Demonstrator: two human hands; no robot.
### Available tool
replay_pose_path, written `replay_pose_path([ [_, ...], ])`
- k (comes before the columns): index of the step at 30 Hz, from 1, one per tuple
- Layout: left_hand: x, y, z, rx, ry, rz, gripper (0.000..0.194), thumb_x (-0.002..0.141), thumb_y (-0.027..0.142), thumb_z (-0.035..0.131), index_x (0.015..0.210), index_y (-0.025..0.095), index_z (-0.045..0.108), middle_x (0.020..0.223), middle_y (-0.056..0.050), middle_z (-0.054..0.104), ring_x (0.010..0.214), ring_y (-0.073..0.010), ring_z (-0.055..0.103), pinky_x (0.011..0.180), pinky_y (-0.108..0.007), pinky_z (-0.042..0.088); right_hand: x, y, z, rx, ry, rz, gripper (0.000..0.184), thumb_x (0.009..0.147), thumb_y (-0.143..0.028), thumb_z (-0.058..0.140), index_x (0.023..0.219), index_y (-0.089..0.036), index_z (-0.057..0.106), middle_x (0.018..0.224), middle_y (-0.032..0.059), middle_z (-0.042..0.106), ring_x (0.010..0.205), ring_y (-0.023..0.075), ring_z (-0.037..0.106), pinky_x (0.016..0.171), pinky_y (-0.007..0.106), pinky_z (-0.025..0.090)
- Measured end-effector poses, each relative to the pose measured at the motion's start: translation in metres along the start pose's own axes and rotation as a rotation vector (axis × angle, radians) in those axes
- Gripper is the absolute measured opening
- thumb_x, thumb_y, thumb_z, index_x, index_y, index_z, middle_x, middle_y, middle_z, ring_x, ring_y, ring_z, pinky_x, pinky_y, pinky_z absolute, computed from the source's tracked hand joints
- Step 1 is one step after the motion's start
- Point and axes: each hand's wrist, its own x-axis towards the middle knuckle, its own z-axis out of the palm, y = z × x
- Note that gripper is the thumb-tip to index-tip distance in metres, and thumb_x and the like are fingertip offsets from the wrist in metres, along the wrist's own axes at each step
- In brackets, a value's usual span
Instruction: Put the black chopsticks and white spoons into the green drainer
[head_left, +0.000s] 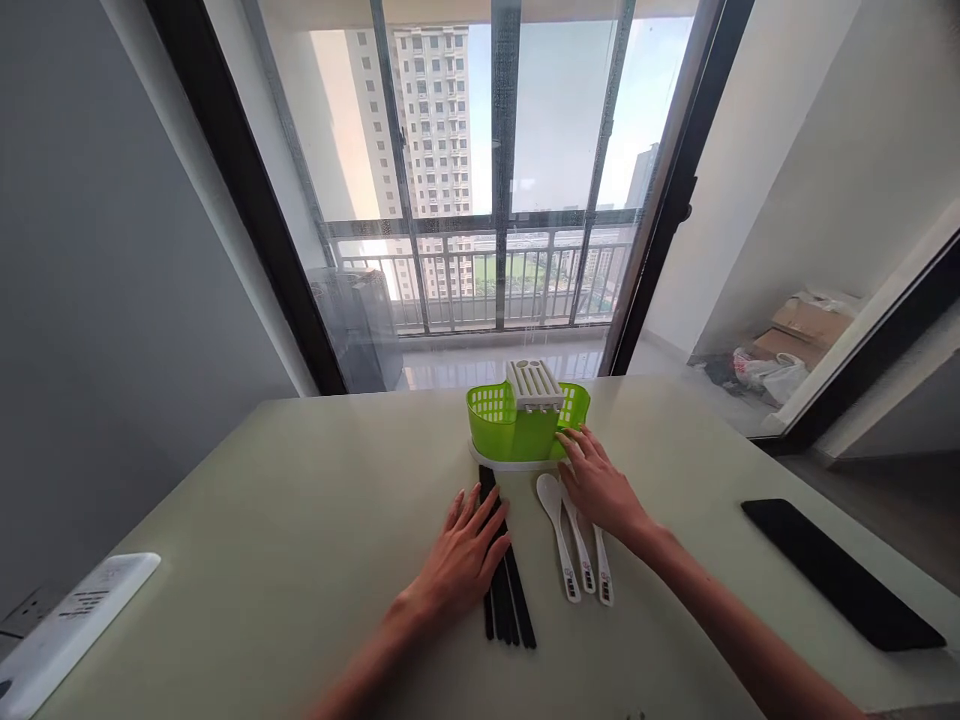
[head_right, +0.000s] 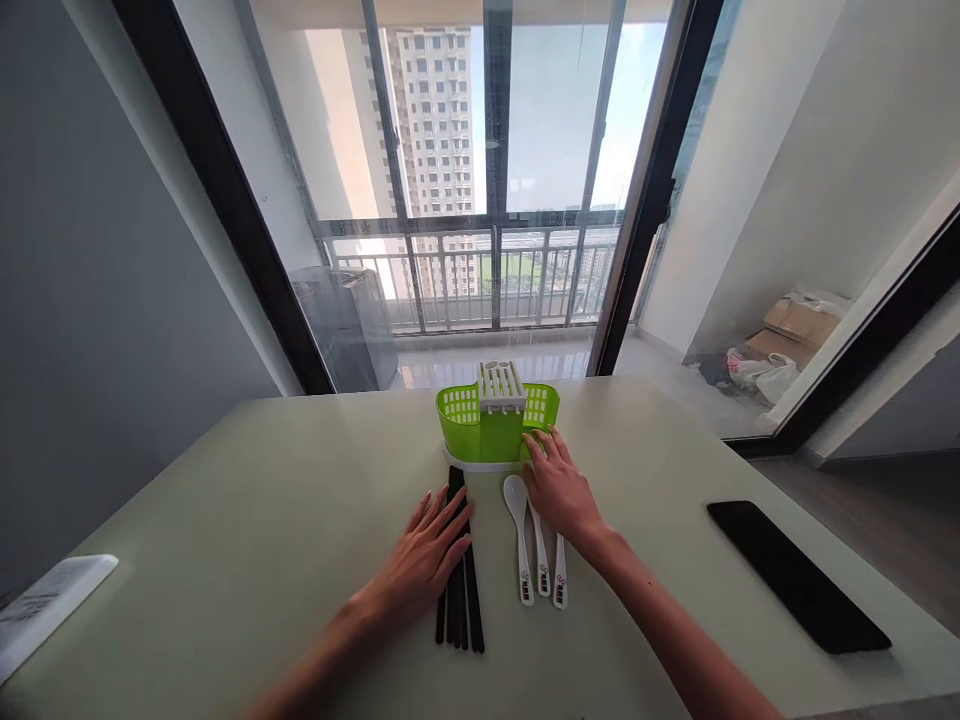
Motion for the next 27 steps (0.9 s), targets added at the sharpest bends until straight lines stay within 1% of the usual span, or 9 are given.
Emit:
replay_pose_path([
  [3, -0.003, -0.002, 0.002, -0.040, 0.048, -0.034, 0.055, 0.108, 0.045, 0.032, 0.160, 0.031, 0.026, 0.169, -0.001, 0.021, 0.157, -0.0236, 0.014, 0.129, -0.051, 0.020, -0.006, -0.001, -0.001, 0.055, 0.058, -0.037, 0.051, 0.100, -0.024, 0.038, 0.150, -0.016, 0.045, 0.159, 0.0116, 0.041, 0.154, 0.0300, 0.021, 0.114, 0.050, 0.044],
  [5, -0.004, -0.004, 0.004, -0.066, 0.079, -0.090, 0.056, 0.107, 0.045, 0.034, 0.160, 0.027, 0.028, 0.168, -0.004, 0.024, 0.156, -0.0234, 0.017, 0.128, -0.050, 0.023, -0.015, -0.005, -0.002, 0.112, 0.151, -0.058, 0.050, 0.100, -0.024, 0.038, 0.149, -0.014, 0.044, 0.158, 0.0142, 0.042, 0.153, 0.0303, 0.025, 0.118, 0.053, 0.038],
  [7, -0.004, -0.007, 0.005, -0.087, 0.112, -0.145, 0.056, 0.107, 0.046, 0.036, 0.158, 0.024, 0.031, 0.167, -0.007, 0.029, 0.156, -0.0238, 0.021, 0.127, -0.049, 0.026, -0.033, -0.013, -0.005, 0.194, 0.255, -0.067, 0.047, 0.101, -0.025, 0.039, 0.146, -0.016, 0.045, 0.155, 0.0152, 0.045, 0.149, 0.0294, 0.034, 0.118, 0.053, 0.039],
  [9, -0.004, -0.011, 0.005, -0.100, 0.134, -0.176, 0.056, 0.106, 0.047, 0.039, 0.156, 0.023, 0.034, 0.166, -0.008, 0.032, 0.155, -0.0245, 0.024, 0.126, -0.049, 0.029, -0.056, -0.024, -0.010, 0.303, 0.307, -0.090, 0.040, 0.102, -0.027, 0.041, 0.141, -0.021, 0.049, 0.148, 0.0133, 0.052, 0.140, 0.0268, 0.046, 0.113, 0.049, 0.044],
  [13, -0.004, -0.017, 0.004, -0.100, 0.138, -0.193, 0.058, 0.104, 0.048, 0.042, 0.155, 0.023, 0.034, 0.163, -0.010, 0.038, 0.153, -0.0259, 0.028, 0.126, -0.051, 0.029, -0.101, -0.049, -0.017, 0.493, 0.161, -0.215, 0.027, 0.102, -0.024, 0.042, 0.126, -0.026, 0.055, 0.133, 0.0094, 0.061, 0.120, 0.0212, 0.062, 0.101, 0.037, 0.053],
  [16, -0.006, -0.018, 0.003, -0.094, 0.136, -0.205, 0.059, 0.104, 0.049, 0.043, 0.156, 0.022, 0.034, 0.161, -0.011, 0.041, 0.153, -0.0264, 0.028, 0.125, -0.052, 0.028, -0.121, -0.065, -0.014, 0.542, 0.058, -0.206, 0.020, 0.103, -0.022, 0.041, 0.115, -0.025, 0.057, 0.115, 0.0070, 0.067, 0.097, 0.0176, 0.069, 0.085, 0.031, 0.056],
  [19, -0.006, -0.018, 0.004, -0.092, 0.128, -0.203, 0.060, 0.103, 0.049, 0.046, 0.155, 0.022, 0.034, 0.161, -0.010, 0.042, 0.154, -0.0266, 0.027, 0.126, -0.052, 0.028, -0.129, -0.079, -0.003, 0.526, 0.014, -0.126, 0.014, 0.103, -0.026, 0.043, 0.106, -0.025, 0.057, 0.089, 0.0007, 0.070, 0.072, 0.0152, 0.069, 0.068, 0.027, 0.053],
  [22, -0.007, -0.017, 0.004, -0.094, 0.125, -0.211, 0.061, 0.101, 0.048, 0.049, 0.154, 0.022, 0.035, 0.160, -0.011, 0.043, 0.153, -0.0265, 0.028, 0.125, -0.052, 0.029, -0.132, -0.090, 0.010, 0.461, -0.028, -0.103, 0.012, 0.104, -0.030, 0.045, 0.105, -0.025, 0.056, 0.069, -0.0045, 0.068, 0.059, 0.0157, 0.068, 0.057, 0.025, 0.046],
  [27, -0.008, -0.018, 0.002, -0.120, 0.147, -0.218, 0.058, 0.101, 0.046, 0.052, 0.152, 0.024, 0.037, 0.157, -0.010, 0.047, 0.152, -0.0257, 0.032, 0.124, -0.052, 0.032, -0.133, -0.099, 0.024, 0.345, -0.015, -0.093, 0.016, 0.105, -0.032, 0.042, 0.099, -0.024, 0.055, 0.067, -0.0028, 0.070, 0.056, 0.0173, 0.070, 0.051, 0.025, 0.038],
])
